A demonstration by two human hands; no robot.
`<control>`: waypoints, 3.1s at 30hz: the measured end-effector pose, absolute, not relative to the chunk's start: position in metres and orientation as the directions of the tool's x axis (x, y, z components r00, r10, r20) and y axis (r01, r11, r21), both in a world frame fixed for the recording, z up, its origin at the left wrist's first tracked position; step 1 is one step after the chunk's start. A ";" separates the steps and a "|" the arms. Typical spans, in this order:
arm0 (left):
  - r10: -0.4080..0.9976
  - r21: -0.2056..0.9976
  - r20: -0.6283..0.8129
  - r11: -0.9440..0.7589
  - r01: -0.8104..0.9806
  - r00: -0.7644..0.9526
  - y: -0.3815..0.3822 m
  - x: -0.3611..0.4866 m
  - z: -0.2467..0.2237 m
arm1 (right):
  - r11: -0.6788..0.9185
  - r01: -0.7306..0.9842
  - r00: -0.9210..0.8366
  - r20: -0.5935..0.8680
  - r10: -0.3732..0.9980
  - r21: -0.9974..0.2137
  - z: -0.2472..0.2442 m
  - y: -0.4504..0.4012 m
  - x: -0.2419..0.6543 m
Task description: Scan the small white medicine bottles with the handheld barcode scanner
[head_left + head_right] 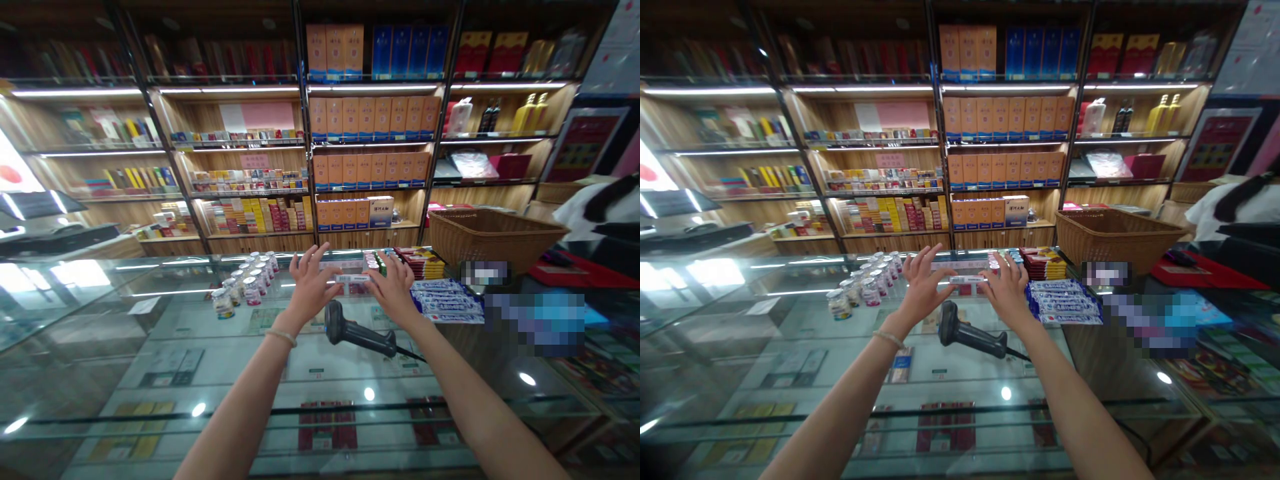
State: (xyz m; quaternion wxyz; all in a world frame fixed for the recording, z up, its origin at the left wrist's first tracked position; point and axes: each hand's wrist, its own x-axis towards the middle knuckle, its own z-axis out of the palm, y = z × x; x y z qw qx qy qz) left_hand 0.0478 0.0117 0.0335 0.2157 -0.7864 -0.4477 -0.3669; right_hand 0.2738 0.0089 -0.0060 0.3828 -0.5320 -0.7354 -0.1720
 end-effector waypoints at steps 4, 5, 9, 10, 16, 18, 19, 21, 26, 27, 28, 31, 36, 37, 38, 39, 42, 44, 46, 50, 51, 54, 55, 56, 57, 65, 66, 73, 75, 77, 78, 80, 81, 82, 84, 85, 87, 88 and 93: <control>0.542 -0.037 0.765 -0.504 0.863 0.349 0.007 0.037 0.029 | 0.392 0.905 -0.164 0.714 0.680 -0.166 -0.008 0.007 0.267; 0.534 -0.040 0.772 -0.503 0.864 0.346 0.006 0.034 0.026 | 0.391 0.903 -0.161 0.703 0.693 -0.179 -0.009 0.007 0.264; 0.501 -0.012 0.815 -0.489 0.872 0.292 0.004 0.027 0.017 | 0.376 0.902 -0.150 0.663 0.733 -0.212 -0.011 0.008 0.257; 0.498 0.001 0.823 -0.482 0.876 0.273 0.003 0.026 0.015 | 0.369 0.904 -0.145 0.658 0.739 -0.216 -0.012 0.007 0.255; 0.495 0.048 0.854 -0.380 0.924 0.159 0.001 0.012 0.014 | 0.324 0.913 -0.162 0.508 0.846 -0.248 -0.017 -0.015 0.236; 0.490 0.048 0.861 -0.348 0.936 0.138 0.001 0.007 0.014 | 0.369 0.904 -0.262 0.401 0.878 -0.217 -0.020 -0.027 0.230; 0.490 0.052 0.862 -0.337 0.940 0.128 0.002 0.004 0.014 | 0.395 0.896 -0.309 0.354 0.883 -0.204 -0.022 -0.032 0.228; 0.494 0.069 0.862 -0.327 0.943 0.109 0.002 0.002 0.013 | 0.428 0.884 -0.367 0.288 0.884 -0.187 -0.026 -0.041 0.224; 0.515 0.097 0.852 -0.329 0.939 0.093 0.002 0.004 0.013 | 0.409 0.895 -0.366 0.233 0.901 -0.179 -0.034 -0.049 0.219; 0.518 0.094 0.850 -0.330 0.939 0.097 0.001 0.004 0.013 | 0.409 0.895 -0.365 0.238 0.900 -0.175 -0.034 -0.049 0.218; 0.519 0.090 0.849 -0.328 0.940 0.099 0.001 0.003 0.013 | 0.411 0.896 -0.366 0.244 0.898 -0.169 -0.034 -0.050 0.218; 0.523 0.084 0.846 -0.319 0.944 0.101 0.002 0.002 0.012 | 0.408 0.899 -0.361 0.260 0.896 -0.159 -0.033 -0.051 0.217; 0.531 0.092 0.843 -0.299 0.950 0.085 0.002 0.001 0.009 | 0.393 0.899 -0.341 0.256 0.904 -0.191 -0.030 -0.049 0.218; 0.533 0.090 0.842 -0.295 0.951 0.085 0.002 0.001 0.008 | 0.399 0.895 -0.341 0.269 0.901 -0.201 -0.030 -0.047 0.218; 0.536 0.087 0.839 -0.293 0.952 0.088 0.003 0.002 0.007 | 0.410 0.888 -0.342 0.293 0.893 -0.211 -0.029 -0.046 0.220; 0.539 0.084 0.838 -0.291 0.953 0.091 0.003 0.002 0.007 | 0.424 0.878 -0.342 0.326 0.881 -0.224 -0.028 -0.044 0.221; 0.537 0.079 0.839 -0.290 0.954 0.094 0.003 0.002 0.006 | 0.462 0.836 -0.310 0.437 0.844 -0.298 -0.021 -0.042 0.226; 0.533 0.078 0.841 -0.290 0.954 0.094 0.003 0.002 0.006 | 0.469 0.803 -0.261 0.492 0.831 -0.366 -0.014 -0.043 0.229; 0.533 0.076 0.841 -0.289 0.954 0.094 0.003 0.002 0.006 | 0.482 0.769 -0.225 0.527 0.819 -0.420 -0.006 -0.046 0.231; 0.539 0.082 0.837 -0.296 0.952 0.096 0.002 0.002 0.006 | 0.496 0.727 -0.256 0.483 0.837 -0.475 0.008 -0.058 0.229; 0.541 0.084 0.835 -0.298 0.951 0.096 0.002 0.002 0.006 | 0.485 0.729 -0.273 0.446 0.853 -0.482 0.010 -0.061 0.228; 0.542 0.089 0.836 -0.296 0.951 0.090 0.002 0.003 0.006 | 0.442 0.745 -0.301 0.340 0.891 -0.500 0.014 -0.067 0.224; 0.538 0.088 0.838 -0.296 0.951 0.090 0.002 0.003 0.006 | 0.438 0.742 -0.309 0.321 0.895 -0.507 0.014 -0.068 0.222; 0.534 0.086 0.840 -0.296 0.951 0.090 0.002 0.003 0.006 | 0.435 0.737 -0.314 0.308 0.898 -0.517 0.015 -0.069 0.221; 0.530 0.083 0.843 -0.297 0.951 0.092 0.002 0.003 0.006 | 0.431 0.732 -0.318 0.296 0.901 -0.527 0.016 -0.069 0.221; 0.470 0.061 0.878 -0.307 0.950 0.095 0.006 0.003 0.002 | 0.353 0.756 -0.318 0.162 0.934 -0.551 0.025 -0.072 0.218; 0.460 0.063 0.883 -0.308 0.949 0.091 0.007 0.003 0.002 | 0.354 0.758 -0.320 0.160 0.934 -0.548 0.025 -0.073 0.217; 0.473 0.051 0.874 -0.312 0.949 0.108 0.006 0.003 0.003 | 0.336 0.741 -0.301 0.161 0.940 -0.581 0.027 -0.074 0.217; 0.476 0.047 0.872 -0.313 0.949 0.113 0.005 0.003 0.003 | 0.337 0.732 -0.301 0.163 0.940 -0.592 0.027 -0.074 0.217; 0.475 0.047 0.872 -0.316 0.947 0.116 0.005 0.003 0.003 | 0.339 0.736 -0.299 0.167 0.940 -0.586 0.027 -0.073 0.218; 0.477 0.048 0.871 -0.319 0.946 0.117 0.006 0.003 0.003 | 0.340 0.740 -0.297 0.172 0.939 -0.580 0.026 -0.072 0.218; 0.481 0.053 0.869 -0.325 0.944 0.117 0.006 0.002 0.002 | 0.348 0.748 -0.297 0.184 0.937 -0.564 0.025 -0.071 0.218; 0.481 0.055 0.869 -0.328 0.943 0.116 0.007 0.002 0.002 | 0.352 0.754 -0.296 0.191 0.936 -0.555 0.024 -0.071 0.218; 0.481 0.057 0.869 -0.331 0.942 0.116 0.007 0.002 0.002 | 0.354 0.760 -0.294 0.197 0.935 -0.545 0.023 -0.070 0.219; 0.480 0.059 0.870 -0.335 0.940 0.116 0.007 0.002 0.002 | 0.357 0.774 -0.289 0.210 0.934 -0.523 0.021 -0.068 0.219; 0.482 0.060 0.868 -0.336 0.940 0.117 0.007 0.002 0.002 | 0.358 0.779 -0.285 0.218 0.933 -0.514 0.021 -0.067 0.220; 0.485 0.060 0.867 -0.336 0.940 0.118 0.006 0.002 0.003 | 0.356 0.793 -0.271 0.237 0.933 -0.494 0.020 -0.064 0.222; 0.484 0.060 0.867 -0.336 0.940 0.117 0.006 0.002 0.003 | 0.348 0.807 -0.256 0.248 0.934 -0.477 0.020 -0.063 0.223; 0.473 0.062 0.874 -0.336 0.940 0.111 0.007 0.002 0.003 | 0.275 0.896 -0.157 0.330 0.931 -0.348 0.022 -0.055 0.232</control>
